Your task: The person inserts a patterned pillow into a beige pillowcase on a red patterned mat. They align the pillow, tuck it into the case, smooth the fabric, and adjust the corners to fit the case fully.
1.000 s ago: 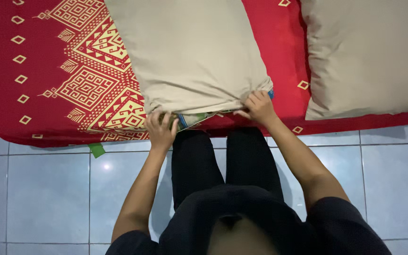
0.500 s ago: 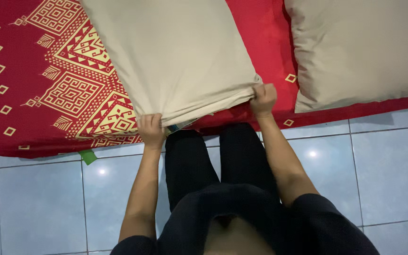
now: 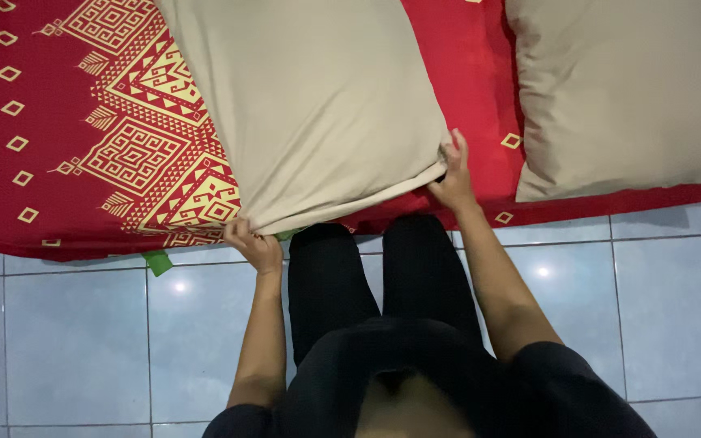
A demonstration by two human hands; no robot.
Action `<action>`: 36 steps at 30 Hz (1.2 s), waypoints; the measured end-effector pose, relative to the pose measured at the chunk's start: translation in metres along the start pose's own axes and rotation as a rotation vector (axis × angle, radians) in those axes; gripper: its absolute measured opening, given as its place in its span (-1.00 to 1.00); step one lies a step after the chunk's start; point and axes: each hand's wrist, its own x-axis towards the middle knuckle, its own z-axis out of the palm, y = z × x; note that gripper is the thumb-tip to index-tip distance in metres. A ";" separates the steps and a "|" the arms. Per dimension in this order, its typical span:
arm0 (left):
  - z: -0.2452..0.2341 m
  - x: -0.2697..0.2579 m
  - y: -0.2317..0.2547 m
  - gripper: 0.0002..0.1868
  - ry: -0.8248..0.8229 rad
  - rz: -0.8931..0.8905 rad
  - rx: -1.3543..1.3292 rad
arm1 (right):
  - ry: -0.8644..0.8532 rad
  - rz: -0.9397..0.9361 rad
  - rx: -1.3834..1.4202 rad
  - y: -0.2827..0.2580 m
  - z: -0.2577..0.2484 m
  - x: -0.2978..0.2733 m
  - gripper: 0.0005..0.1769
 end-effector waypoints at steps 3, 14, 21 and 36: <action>0.023 0.008 0.030 -0.34 -0.166 -0.130 -0.205 | -0.039 0.094 0.047 0.015 -0.004 0.031 -0.28; 0.131 0.091 0.038 -0.53 0.033 -0.265 -0.288 | 0.351 0.064 -0.102 0.028 -0.002 0.069 -0.76; 0.032 0.056 0.002 -0.74 -0.278 -0.101 0.057 | 0.249 0.356 0.058 0.019 -0.004 0.011 -0.80; -0.006 0.016 -0.007 -0.63 -0.085 -0.066 0.029 | 0.052 0.461 -0.341 -0.041 -0.018 -0.014 -0.54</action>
